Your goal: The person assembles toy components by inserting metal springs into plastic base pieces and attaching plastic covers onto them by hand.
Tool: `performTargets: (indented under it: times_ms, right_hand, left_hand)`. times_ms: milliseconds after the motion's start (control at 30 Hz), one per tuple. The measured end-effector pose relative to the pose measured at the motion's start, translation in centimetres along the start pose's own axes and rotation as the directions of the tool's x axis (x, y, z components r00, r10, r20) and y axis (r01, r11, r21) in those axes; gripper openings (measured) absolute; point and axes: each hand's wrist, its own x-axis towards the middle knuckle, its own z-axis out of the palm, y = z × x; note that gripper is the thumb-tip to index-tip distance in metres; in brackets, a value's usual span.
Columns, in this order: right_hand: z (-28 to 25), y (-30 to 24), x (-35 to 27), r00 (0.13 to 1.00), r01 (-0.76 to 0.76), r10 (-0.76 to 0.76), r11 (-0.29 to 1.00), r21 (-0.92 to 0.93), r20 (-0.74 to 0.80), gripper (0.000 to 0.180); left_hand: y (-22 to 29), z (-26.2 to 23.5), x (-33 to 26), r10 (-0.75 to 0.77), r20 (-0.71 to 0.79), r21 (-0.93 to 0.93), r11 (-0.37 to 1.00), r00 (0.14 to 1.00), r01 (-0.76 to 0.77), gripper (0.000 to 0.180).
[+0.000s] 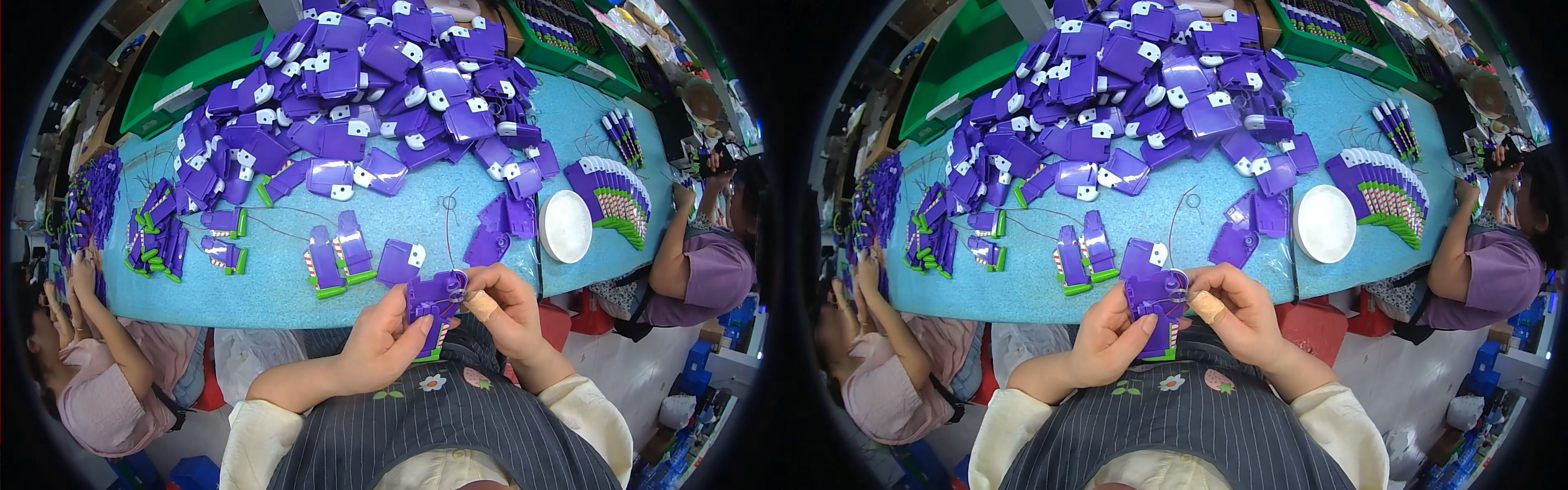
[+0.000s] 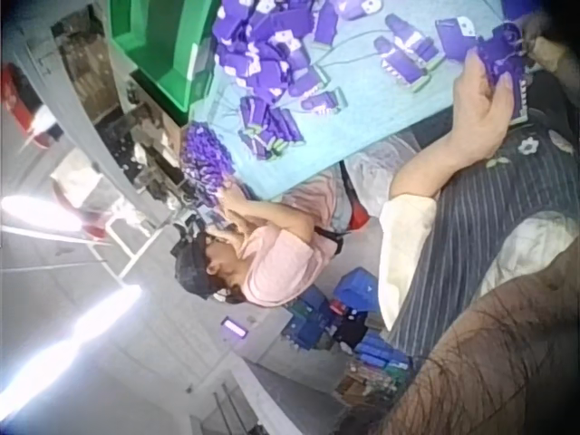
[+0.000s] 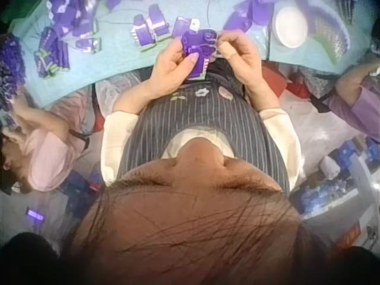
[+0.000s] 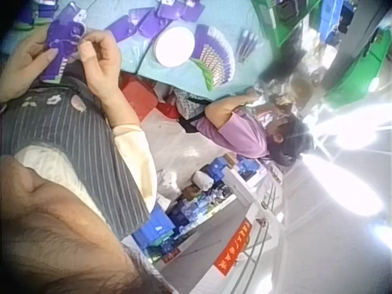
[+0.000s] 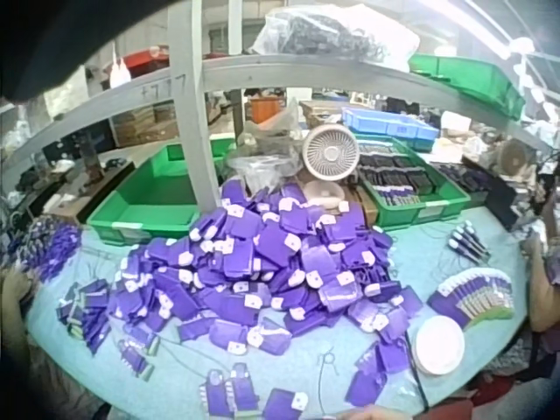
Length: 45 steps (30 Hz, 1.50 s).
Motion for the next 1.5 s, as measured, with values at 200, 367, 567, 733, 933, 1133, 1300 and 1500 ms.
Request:
performTargets:
  times_ms: [200, 367, 567, 733, 933, 1133, 1300, 1500]
  right_hand:
    - [-0.9, -2.1, -0.3, 0.990, -0.138, 0.138, 0.990, 0.001, 0.023, 0.010]
    - [-2.3, -5.0, 2.1, 0.838, -0.325, 0.391, 0.918, -0.228, 0.381, 0.017]
    - [-1.1, -0.1, 4.1, 0.663, -0.563, 0.315, 0.808, 0.175, 0.679, 0.026]
    - [3.2, 2.7, 4.5, 0.970, 0.180, -0.217, 0.338, -0.924, 0.110, 0.044]
    - [0.6, 0.1, 0.7, 0.979, -0.190, 0.132, 0.873, -0.448, -0.159, 0.025]
    - [0.7, 1.5, -0.9, 0.975, -0.125, 0.156, 0.975, -0.185, 0.160, 0.026]
    - [0.9, 2.6, -1.1, 0.946, -0.277, 0.285, 0.958, -0.068, 0.156, 0.028]
    - [1.0, 2.3, -0.7, 0.976, -0.081, 0.128, 0.963, -0.256, 0.174, 0.031]
  left_hand:
    - [-0.5, -0.5, -0.6, -0.133, 0.104, 0.191, 0.975, 0.986, 0.111, 0.031]
    - [-0.5, -1.1, -1.2, -0.222, 0.223, 0.172, 0.967, 0.949, 0.186, 0.030]
    - [-1.1, -2.1, -4.0, -0.134, 0.323, -0.096, 0.980, 0.937, 0.173, 0.031]
    - [-1.9, -2.0, -5.4, -0.037, -0.104, -0.211, 0.977, 0.994, 0.015, 0.036]
    - [-2.2, -2.3, -4.9, -0.315, -0.084, -0.223, 0.931, 0.945, 0.290, 0.051]
    - [-3.2, -1.3, -4.2, -0.223, -0.002, -0.151, 0.964, 0.975, 0.220, 0.053]
    - [-3.0, -0.6, -4.3, -0.275, 0.002, -0.124, 0.954, 0.962, 0.273, 0.052]
    - [-2.2, -0.3, -3.9, -0.247, -0.018, -0.020, 0.969, 0.969, 0.247, 0.045]
